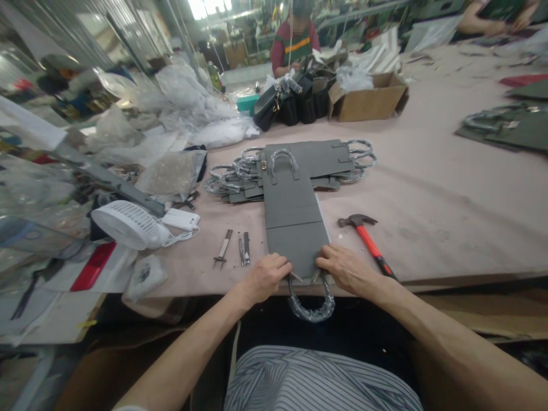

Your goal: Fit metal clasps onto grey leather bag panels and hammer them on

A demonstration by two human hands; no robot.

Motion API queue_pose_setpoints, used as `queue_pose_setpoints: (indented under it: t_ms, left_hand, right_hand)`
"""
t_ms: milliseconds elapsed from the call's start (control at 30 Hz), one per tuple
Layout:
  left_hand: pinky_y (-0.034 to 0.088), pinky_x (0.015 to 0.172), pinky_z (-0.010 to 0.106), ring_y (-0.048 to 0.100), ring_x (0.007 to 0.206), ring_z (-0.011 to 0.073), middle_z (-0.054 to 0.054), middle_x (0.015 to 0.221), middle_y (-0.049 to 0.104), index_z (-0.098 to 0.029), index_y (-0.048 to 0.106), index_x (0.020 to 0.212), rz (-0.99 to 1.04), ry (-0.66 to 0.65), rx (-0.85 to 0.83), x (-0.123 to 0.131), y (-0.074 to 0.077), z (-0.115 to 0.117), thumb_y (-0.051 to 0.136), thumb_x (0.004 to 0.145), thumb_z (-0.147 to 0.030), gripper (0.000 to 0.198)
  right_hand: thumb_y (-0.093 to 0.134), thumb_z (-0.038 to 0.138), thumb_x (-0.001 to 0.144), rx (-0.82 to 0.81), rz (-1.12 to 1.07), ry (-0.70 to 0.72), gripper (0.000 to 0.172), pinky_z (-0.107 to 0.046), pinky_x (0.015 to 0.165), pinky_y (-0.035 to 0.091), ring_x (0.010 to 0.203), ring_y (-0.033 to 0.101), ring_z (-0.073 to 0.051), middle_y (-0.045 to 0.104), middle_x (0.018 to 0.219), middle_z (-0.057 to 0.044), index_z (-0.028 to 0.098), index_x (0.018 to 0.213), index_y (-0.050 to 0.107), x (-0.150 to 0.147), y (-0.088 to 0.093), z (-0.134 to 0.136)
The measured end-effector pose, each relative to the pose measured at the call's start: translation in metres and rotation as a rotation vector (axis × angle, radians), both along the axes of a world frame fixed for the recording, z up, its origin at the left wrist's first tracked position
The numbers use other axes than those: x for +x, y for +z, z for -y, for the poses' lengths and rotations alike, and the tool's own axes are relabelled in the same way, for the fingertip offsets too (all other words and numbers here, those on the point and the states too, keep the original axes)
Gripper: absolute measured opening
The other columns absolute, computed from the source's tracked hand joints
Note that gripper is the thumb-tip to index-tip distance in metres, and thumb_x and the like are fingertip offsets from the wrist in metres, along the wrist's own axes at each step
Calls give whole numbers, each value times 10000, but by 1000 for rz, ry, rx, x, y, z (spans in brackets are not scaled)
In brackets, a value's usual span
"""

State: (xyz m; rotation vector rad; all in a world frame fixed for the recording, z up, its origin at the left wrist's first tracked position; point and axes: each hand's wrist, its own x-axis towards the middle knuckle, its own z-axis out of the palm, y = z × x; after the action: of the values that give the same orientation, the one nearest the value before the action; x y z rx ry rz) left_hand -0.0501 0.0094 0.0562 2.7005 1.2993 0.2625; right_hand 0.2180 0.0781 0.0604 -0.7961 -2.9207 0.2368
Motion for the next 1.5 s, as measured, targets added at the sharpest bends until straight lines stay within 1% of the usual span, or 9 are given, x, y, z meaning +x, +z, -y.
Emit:
queue_pose_setpoints:
  t_ms: [333,567,667,767,900,1067,1200,1333,1500]
  left_hand:
    - [553,1018,409,630,1168,205,138,1243,694,-173,684,1165,252,-54,180,-23,-41,18,351,965,-56,406]
    - [544,1058,429,622,1233,217,132,1275,691,-181,685,1191,295,95,147,-7,-33,30,382,897,-26,449]
    - [554,1026,389,661,1169,206,129,1202,726,-185,689,1171,435,354,175,-8,-37,35,399,928,-67,396]
    - [571,922,368,715,997,217,123,1045,762,-181,714,1077,471,764,180,-23,-40,33,451,960,-146,290]
    - [547,805,349,727,875,239,105,957,775,-192,732,960,336,1120,-70,-51,-25,9,548,954,-284,205]
    - [507,710,316,725,846,265,146,887,768,-164,720,851,91,1150,-357,-64,-4,-34,685,844,-480,319]
    - [491,663,308,732,822,275,165,873,763,-146,715,826,-9,1134,-442,-61,-3,-55,718,791,-396,253]
    - [494,689,316,736,883,303,178,891,763,-155,704,799,-32,1091,-448,-59,-6,-56,696,737,-221,90]
    - [520,715,331,731,870,310,144,782,735,-177,631,699,70,1100,-360,-64,-10,-41,666,744,-223,73]
  right_hand:
    - [445,-45,763,46,-134,92,323,-345,816,490,913,533,-210,633,1094,-113,167,871,664,17,-21,3]
    - [391,101,946,-115,-526,-179,391,-366,852,537,991,616,-211,691,1099,-97,189,1244,630,14,-27,15]
    - [418,256,1004,-138,-565,-261,319,-402,848,513,953,616,-235,696,1054,-98,188,1200,661,5,-33,15]
    - [450,353,999,-67,-575,-303,327,-448,856,473,928,591,-263,680,1008,-118,177,1094,708,-7,-42,16]
    - [437,359,999,-31,-595,-377,336,-444,848,443,926,577,-262,662,1000,-119,184,1075,713,-15,-51,18]
    - [435,321,1006,-7,-576,-371,309,-418,855,422,933,558,-252,645,1014,-113,174,1088,694,-14,-52,20]
    - [430,291,1015,-5,-563,-396,297,-414,868,406,946,539,-246,636,1032,-111,162,1105,681,-16,-50,24]
    - [435,296,1016,-3,-572,-405,289,-414,863,403,929,520,-243,635,1025,-104,170,1112,677,-17,-50,27]
    - [457,285,1003,-10,-594,-411,268,-417,865,400,937,516,-247,632,1027,-101,183,1115,678,-17,-52,27]
